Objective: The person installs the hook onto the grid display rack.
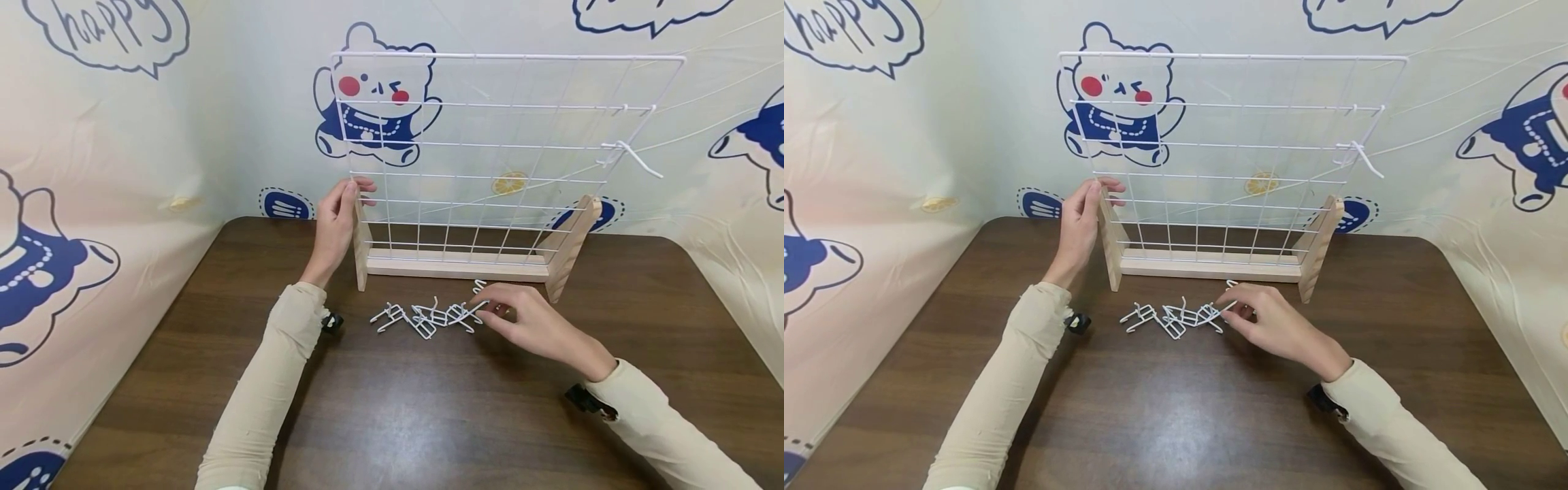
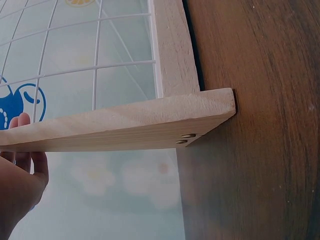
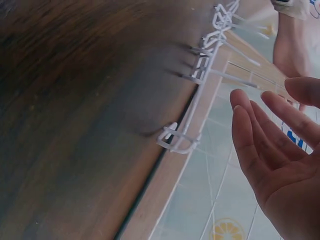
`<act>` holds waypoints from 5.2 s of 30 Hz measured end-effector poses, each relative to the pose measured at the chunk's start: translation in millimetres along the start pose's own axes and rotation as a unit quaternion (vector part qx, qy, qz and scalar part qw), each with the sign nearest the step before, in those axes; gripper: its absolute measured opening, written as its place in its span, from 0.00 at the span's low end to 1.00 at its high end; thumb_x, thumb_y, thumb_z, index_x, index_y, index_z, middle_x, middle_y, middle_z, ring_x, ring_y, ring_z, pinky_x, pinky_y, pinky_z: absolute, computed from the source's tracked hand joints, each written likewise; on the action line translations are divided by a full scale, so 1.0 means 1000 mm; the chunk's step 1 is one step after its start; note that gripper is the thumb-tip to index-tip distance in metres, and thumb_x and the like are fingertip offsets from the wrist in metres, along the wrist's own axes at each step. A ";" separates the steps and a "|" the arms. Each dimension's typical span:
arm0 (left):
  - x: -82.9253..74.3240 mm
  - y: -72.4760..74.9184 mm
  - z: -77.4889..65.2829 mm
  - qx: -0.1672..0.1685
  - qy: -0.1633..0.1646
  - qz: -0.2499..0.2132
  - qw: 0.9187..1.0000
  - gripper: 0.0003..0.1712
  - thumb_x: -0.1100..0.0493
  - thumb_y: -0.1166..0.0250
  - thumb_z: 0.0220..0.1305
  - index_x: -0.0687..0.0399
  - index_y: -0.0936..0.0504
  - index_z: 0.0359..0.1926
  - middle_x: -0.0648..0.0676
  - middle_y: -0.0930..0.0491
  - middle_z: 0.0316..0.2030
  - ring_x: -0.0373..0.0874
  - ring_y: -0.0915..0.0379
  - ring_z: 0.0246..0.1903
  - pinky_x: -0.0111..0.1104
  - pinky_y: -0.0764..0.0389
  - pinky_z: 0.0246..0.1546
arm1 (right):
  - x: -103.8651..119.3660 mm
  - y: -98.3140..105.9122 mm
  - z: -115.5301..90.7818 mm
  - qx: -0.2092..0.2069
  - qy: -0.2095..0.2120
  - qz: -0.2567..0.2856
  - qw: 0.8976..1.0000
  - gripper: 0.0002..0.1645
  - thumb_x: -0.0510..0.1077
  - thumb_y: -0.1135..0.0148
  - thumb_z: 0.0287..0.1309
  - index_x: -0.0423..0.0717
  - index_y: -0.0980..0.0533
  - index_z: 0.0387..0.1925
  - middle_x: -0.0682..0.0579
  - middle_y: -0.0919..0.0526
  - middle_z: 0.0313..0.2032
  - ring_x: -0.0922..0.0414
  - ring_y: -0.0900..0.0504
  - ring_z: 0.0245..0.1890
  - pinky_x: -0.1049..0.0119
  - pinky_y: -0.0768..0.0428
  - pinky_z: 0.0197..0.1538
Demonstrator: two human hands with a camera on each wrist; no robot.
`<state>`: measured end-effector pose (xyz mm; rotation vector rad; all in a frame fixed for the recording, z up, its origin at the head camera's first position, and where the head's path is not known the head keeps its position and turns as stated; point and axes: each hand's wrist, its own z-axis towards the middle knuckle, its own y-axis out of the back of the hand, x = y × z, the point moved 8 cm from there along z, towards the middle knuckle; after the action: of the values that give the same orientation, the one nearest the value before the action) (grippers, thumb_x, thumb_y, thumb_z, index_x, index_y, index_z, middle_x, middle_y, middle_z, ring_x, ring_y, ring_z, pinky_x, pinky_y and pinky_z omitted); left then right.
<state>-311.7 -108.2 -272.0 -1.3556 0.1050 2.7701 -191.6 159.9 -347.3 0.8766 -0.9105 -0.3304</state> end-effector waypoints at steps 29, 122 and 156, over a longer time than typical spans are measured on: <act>0.001 -0.001 0.000 -0.002 0.000 -0.008 1.000 0.20 0.63 0.56 0.79 0.78 0.23 0.50 0.76 0.22 0.47 0.68 0.21 0.41 0.53 0.22 0.54 | -0.009 -0.033 0.003 0.058 0.004 -0.138 0.989 0.16 0.28 0.37 0.55 0.35 0.18 0.46 0.44 0.18 0.43 0.57 0.20 0.35 0.63 0.18 0.35; 0.000 -0.001 0.000 -0.017 -0.008 -0.004 1.000 0.20 0.63 0.56 0.79 0.79 0.23 0.49 0.76 0.21 0.46 0.64 0.20 0.39 0.53 0.21 0.52 | 0.015 0.063 0.006 -0.054 -0.032 0.182 0.981 0.13 0.34 0.44 0.70 0.35 0.18 0.49 0.47 0.11 0.34 0.50 0.13 0.30 0.67 0.14 0.37; 0.003 0.001 -0.001 -0.014 -0.003 -0.005 1.000 0.20 0.63 0.56 0.79 0.78 0.23 0.50 0.75 0.21 0.47 0.66 0.21 0.40 0.55 0.23 0.53 | 0.068 0.096 0.035 -0.090 0.017 0.283 0.955 0.18 0.36 0.51 0.74 0.37 0.22 0.58 0.34 0.16 0.41 0.47 0.13 0.37 0.63 0.15 0.46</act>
<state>-312.7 -109.5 -275.0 -1.3491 0.0583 2.7788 -189.1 161.5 -224.2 0.4230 -1.0399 0.0995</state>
